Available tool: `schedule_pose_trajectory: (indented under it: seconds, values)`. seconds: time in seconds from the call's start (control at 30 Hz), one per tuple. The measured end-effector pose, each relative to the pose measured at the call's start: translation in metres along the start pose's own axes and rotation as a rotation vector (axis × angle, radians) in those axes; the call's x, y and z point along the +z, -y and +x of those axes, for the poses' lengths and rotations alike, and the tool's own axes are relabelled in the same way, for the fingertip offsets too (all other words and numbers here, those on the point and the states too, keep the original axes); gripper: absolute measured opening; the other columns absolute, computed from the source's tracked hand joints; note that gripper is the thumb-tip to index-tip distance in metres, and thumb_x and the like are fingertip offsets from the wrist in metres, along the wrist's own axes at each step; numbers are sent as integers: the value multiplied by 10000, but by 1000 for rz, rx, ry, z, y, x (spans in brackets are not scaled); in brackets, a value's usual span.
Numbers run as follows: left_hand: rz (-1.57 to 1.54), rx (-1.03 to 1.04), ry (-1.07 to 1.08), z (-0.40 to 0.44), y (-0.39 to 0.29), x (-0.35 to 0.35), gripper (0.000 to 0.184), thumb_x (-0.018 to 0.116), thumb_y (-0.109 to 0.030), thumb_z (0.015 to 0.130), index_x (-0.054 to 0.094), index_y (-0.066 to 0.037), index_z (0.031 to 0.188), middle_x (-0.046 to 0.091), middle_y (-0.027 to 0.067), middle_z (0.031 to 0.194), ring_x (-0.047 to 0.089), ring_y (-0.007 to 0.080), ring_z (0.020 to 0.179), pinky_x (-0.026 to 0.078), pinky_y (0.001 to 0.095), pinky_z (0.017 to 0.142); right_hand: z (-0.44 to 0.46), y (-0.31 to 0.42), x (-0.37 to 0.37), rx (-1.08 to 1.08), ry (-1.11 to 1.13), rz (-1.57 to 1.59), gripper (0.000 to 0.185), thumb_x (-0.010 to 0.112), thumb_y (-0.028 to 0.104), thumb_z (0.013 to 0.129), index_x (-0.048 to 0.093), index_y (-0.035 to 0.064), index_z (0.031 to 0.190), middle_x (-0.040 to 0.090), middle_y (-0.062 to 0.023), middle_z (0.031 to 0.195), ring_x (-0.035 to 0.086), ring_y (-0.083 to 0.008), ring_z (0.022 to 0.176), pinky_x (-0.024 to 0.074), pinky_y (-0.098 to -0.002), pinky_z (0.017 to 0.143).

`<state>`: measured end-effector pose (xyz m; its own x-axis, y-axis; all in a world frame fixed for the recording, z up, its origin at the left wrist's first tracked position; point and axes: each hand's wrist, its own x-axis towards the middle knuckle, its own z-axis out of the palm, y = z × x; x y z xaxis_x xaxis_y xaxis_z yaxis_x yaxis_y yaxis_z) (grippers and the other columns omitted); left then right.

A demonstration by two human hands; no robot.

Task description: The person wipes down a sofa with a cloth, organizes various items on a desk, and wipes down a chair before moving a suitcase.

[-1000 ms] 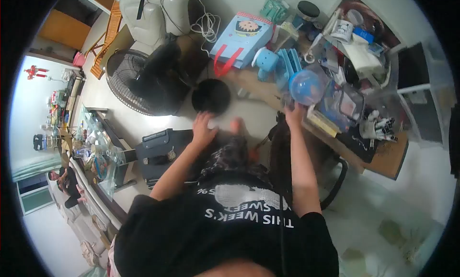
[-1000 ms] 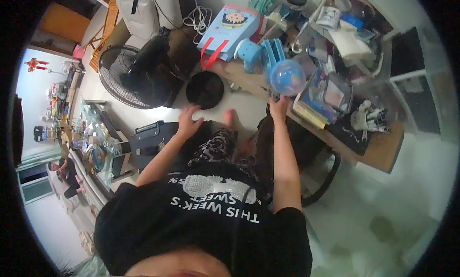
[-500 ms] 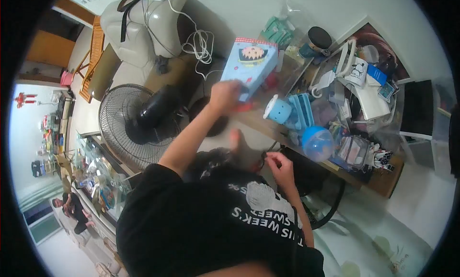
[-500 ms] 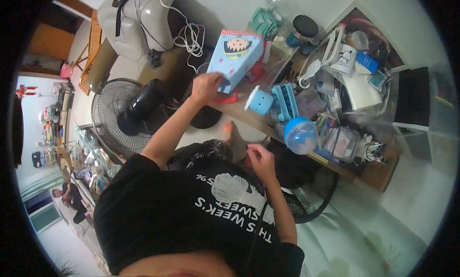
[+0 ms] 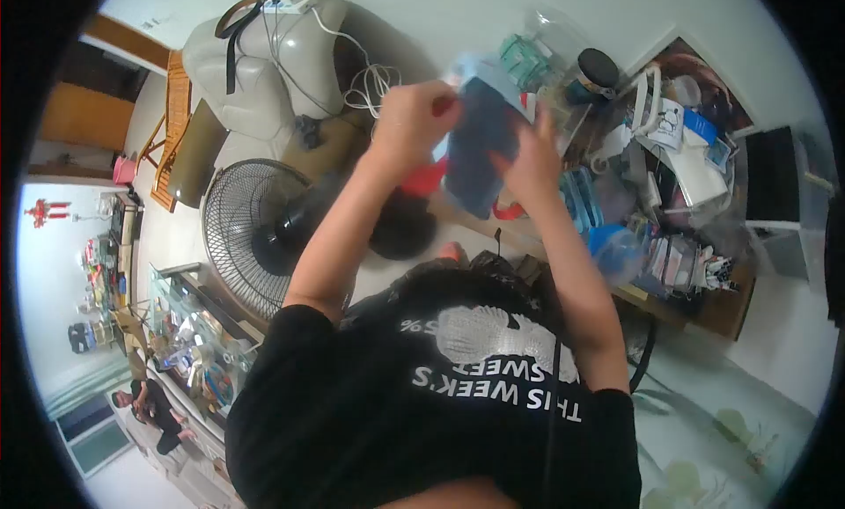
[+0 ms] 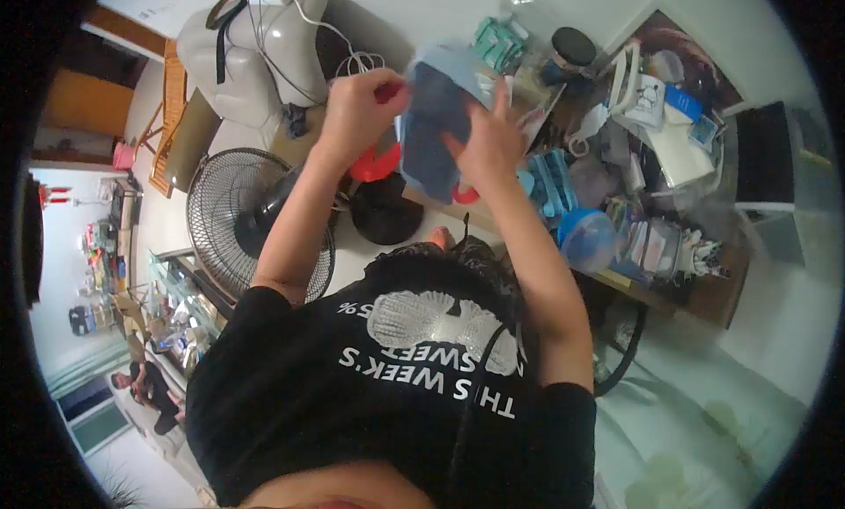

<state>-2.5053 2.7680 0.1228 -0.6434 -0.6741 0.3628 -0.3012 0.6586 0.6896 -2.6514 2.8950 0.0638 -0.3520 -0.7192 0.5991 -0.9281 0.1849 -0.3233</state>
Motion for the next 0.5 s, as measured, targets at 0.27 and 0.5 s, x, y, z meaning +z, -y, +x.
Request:
schedule_pose_trajectory:
  seconds: [0.27, 0.5]
  values:
    - [301, -81, -125, -44, 0, -27, 211, 657, -151, 735, 528, -84, 889, 615, 123, 652, 615, 341, 624, 469, 435, 581, 16, 17, 22, 52, 289, -21, 119, 524, 85, 815, 624, 51, 871, 529, -157, 958, 597, -364, 836, 481, -444, 692]
    - [79, -279, -215, -74, -16, -4, 224, 606, -50, 781, 460, -88, 947, 536, 104, 570, 549, 269, 496, 418, 372, 494, 6, 70, 0, -123, 275, 381, 103, 588, 159, 766, 618, 60, 775, 567, -112, 931, 591, -321, 869, 483, -446, 612]
